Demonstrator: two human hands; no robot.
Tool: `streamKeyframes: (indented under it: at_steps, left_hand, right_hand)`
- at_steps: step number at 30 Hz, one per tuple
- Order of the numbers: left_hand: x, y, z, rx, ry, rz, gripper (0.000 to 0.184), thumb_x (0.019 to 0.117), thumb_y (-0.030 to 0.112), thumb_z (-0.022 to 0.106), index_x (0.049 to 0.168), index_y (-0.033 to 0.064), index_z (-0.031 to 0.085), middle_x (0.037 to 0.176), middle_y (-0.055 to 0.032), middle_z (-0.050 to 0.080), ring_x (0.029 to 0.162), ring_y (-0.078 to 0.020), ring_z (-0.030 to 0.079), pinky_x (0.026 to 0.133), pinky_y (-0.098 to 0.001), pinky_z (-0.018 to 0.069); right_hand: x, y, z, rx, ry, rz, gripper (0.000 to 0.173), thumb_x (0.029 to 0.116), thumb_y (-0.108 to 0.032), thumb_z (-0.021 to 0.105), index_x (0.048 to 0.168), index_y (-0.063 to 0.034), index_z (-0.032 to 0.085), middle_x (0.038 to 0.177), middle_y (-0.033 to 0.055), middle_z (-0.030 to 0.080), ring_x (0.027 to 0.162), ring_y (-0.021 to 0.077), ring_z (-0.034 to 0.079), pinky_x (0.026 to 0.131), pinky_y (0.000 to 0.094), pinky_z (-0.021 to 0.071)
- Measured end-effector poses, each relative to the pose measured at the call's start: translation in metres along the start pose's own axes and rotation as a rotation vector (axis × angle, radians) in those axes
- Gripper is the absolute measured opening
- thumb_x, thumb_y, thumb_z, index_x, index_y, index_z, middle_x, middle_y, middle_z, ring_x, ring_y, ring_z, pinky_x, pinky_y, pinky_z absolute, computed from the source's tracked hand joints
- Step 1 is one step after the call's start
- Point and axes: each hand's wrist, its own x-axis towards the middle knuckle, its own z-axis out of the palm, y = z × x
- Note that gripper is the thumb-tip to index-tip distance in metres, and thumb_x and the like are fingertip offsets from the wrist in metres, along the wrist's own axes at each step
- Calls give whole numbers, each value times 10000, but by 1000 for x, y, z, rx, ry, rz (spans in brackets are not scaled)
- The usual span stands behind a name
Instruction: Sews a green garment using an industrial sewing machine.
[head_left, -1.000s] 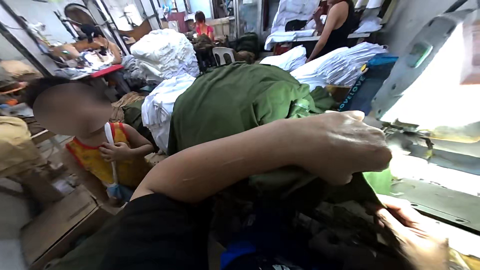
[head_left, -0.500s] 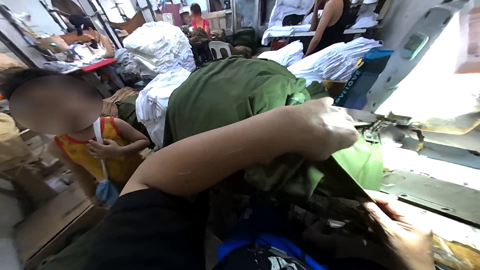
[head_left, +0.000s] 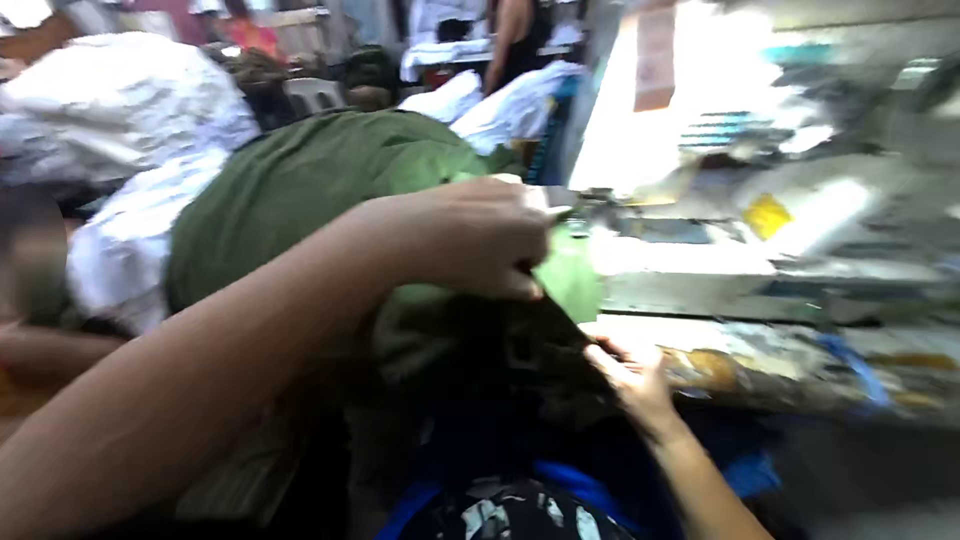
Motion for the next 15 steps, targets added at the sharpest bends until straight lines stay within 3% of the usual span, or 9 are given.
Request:
streamKeyframes:
  at_steps: [3, 8, 9, 12, 15]
  left_hand:
    - [0, -12, 3, 53, 112, 31, 428, 985, 415, 561, 615, 200, 564, 570, 69, 496, 637, -102, 558, 763, -378, 458]
    - [9, -32, 1, 78, 226, 17, 439, 951, 518, 565, 591, 269, 541, 558, 116, 474, 627, -58, 541, 748, -362, 446]
    - [11, -37, 0, 88, 239, 16, 441, 952, 523, 563, 596, 263, 541, 559, 109, 476, 617, -65, 536, 731, -368, 443]
    - [21, -52, -5, 91, 268, -10, 427, 943, 492, 576, 608, 232, 527, 563, 102, 437, 550, -47, 474, 518, -302, 347]
    - [23, -65, -15, 48, 181, -74, 422, 934, 495, 641, 675, 164, 612, 596, 39, 491, 608, -91, 522, 553, -332, 361]
  right_hand:
    - [-1, 2, 0, 0, 36, -43, 166, 952, -39, 598, 980, -4, 757, 1011, 3, 762, 992, -38, 675, 927, 160, 543]
    - [-4, 4, 1, -14, 84, -77, 129, 950, -75, 643, 945, 2, 746, 966, 43, 762, 972, -4, 688, 909, 160, 539]
    - [-4, 4, 1, -13, 89, -85, 124, 953, -82, 653, 940, 0, 745, 960, 45, 763, 966, 2, 693, 906, 163, 544]
    - [-3, 10, 4, -7, 97, -87, 131, 961, -121, 682, 952, -5, 743, 951, 44, 762, 957, 6, 692, 900, 165, 543]
    - [4, 20, 9, 32, 95, -84, 127, 948, -109, 702, 952, 10, 745, 965, 57, 766, 972, 16, 697, 908, 170, 547]
